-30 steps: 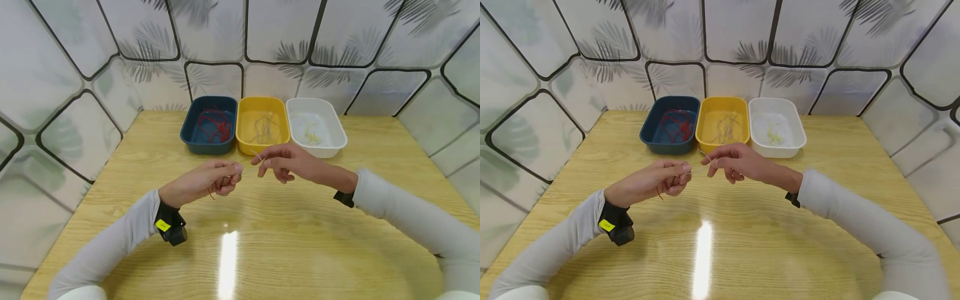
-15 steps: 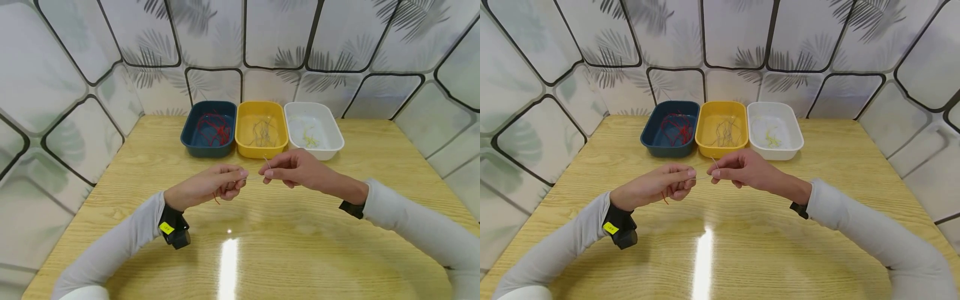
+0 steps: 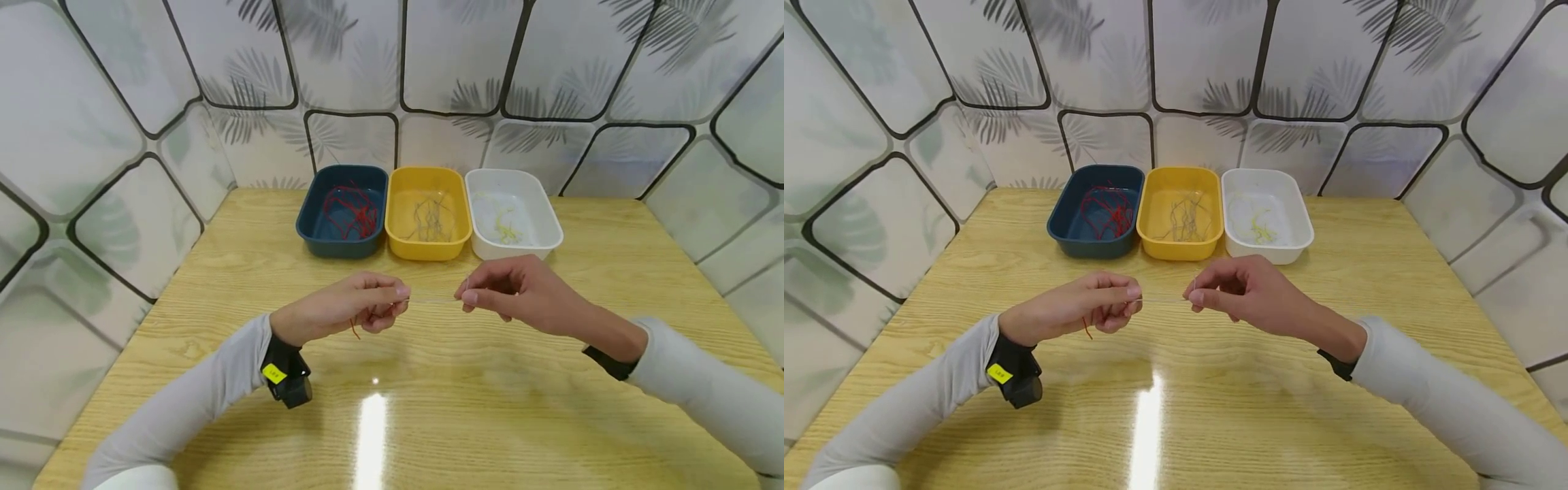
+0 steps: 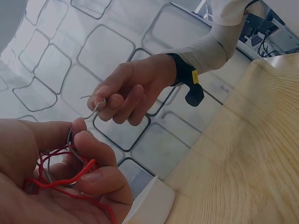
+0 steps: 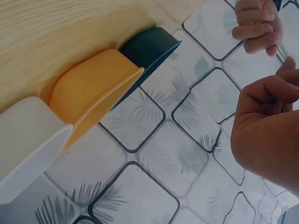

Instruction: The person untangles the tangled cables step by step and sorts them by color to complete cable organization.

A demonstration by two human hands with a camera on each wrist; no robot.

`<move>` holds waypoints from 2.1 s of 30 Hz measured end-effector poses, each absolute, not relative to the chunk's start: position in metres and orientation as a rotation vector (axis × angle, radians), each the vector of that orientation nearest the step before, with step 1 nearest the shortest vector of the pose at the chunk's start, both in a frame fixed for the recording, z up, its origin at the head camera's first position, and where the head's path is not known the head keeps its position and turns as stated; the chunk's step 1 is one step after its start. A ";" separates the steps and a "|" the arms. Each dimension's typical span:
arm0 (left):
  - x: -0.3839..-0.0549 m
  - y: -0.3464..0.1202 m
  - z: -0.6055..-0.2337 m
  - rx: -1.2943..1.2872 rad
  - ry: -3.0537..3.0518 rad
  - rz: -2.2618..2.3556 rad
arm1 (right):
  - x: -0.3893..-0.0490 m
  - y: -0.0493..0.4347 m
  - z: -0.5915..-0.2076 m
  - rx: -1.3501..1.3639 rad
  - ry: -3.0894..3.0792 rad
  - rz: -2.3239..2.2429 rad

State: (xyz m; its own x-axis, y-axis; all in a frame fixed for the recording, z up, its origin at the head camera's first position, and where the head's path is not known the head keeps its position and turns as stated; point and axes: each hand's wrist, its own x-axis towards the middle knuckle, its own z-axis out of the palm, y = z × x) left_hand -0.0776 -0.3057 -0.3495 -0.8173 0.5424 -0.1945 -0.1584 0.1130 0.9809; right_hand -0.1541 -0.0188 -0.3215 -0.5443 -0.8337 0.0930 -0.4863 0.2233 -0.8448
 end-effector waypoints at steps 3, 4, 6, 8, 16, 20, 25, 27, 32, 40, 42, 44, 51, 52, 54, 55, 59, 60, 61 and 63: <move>-0.077 -0.306 -0.349 0.388 1.840 1.750 | -0.146 -0.012 -0.318 -1.276 2.182 -1.222; -0.077 -0.306 -0.349 0.390 1.821 1.750 | -0.144 -0.010 -0.318 -1.285 2.202 -1.217; -0.076 -0.305 -0.350 0.369 1.767 1.767 | -0.140 -0.007 -0.317 -1.303 2.225 -1.226; -0.076 -0.306 -0.351 0.330 1.707 1.806 | -0.138 -0.004 -0.316 -1.325 2.245 -1.241; -0.077 -0.314 -0.353 0.195 1.669 1.905 | -0.145 0.011 -0.309 -1.393 2.297 -1.414; -0.076 -0.320 -0.353 0.163 1.692 1.928 | -0.156 0.009 -0.307 -1.338 2.272 -1.546; -0.072 -0.320 -0.353 0.218 1.637 1.947 | -0.171 -0.001 -0.314 -1.280 2.016 -1.977; -0.071 -0.319 -0.352 0.232 1.617 1.962 | -0.176 -0.006 -0.316 -1.271 1.972 -2.091; -0.067 -0.323 -0.345 0.182 1.565 2.063 | -0.183 -0.026 -0.317 -1.331 1.733 -2.274; -0.066 -0.334 -0.352 0.090 1.497 2.174 | -0.204 -0.035 -0.315 -1.375 1.598 -2.506; -0.066 -0.337 -0.354 0.096 1.506 2.173 | -0.220 -0.036 -0.316 -1.406 1.855 -2.399; -0.067 -0.338 -0.353 0.083 1.521 2.173 | -0.239 -0.040 -0.320 -1.395 2.159 -2.199; -0.073 -0.334 -0.349 0.015 1.540 2.186 | -0.300 -0.064 -0.354 -1.349 2.920 -1.144; -0.073 -0.334 -0.349 0.012 1.528 2.198 | -0.306 -0.068 -0.360 -1.350 2.963 -0.993; -0.072 -0.335 -0.350 0.011 1.509 2.225 | -0.313 -0.075 -0.369 -1.331 3.000 -0.704; -0.072 -0.336 -0.350 0.011 1.502 2.242 | -0.315 -0.079 -0.373 -1.319 2.996 -0.590; -0.070 -0.337 -0.351 0.004 1.508 2.285 | -0.315 -0.085 -0.379 -1.274 2.933 -0.314; -0.070 -0.337 -0.351 0.005 1.517 2.287 | -0.315 -0.086 -0.380 -1.261 2.919 -0.294; -0.070 -0.336 -0.351 0.005 1.523 2.284 | -0.314 -0.086 -0.379 -1.249 2.912 -0.282; -0.071 -0.336 -0.350 0.008 1.536 2.274 | -0.312 -0.086 -0.377 -1.232 2.911 -0.282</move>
State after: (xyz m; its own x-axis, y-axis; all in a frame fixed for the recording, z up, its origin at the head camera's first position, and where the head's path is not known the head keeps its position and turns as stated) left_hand -0.0713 -0.3358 -0.3502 -0.9220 0.3239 -0.2121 -0.3176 -0.3195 0.8927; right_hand -0.3119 -0.0858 -0.3769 -0.6980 -0.7093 0.0980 -0.7150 0.6828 -0.1504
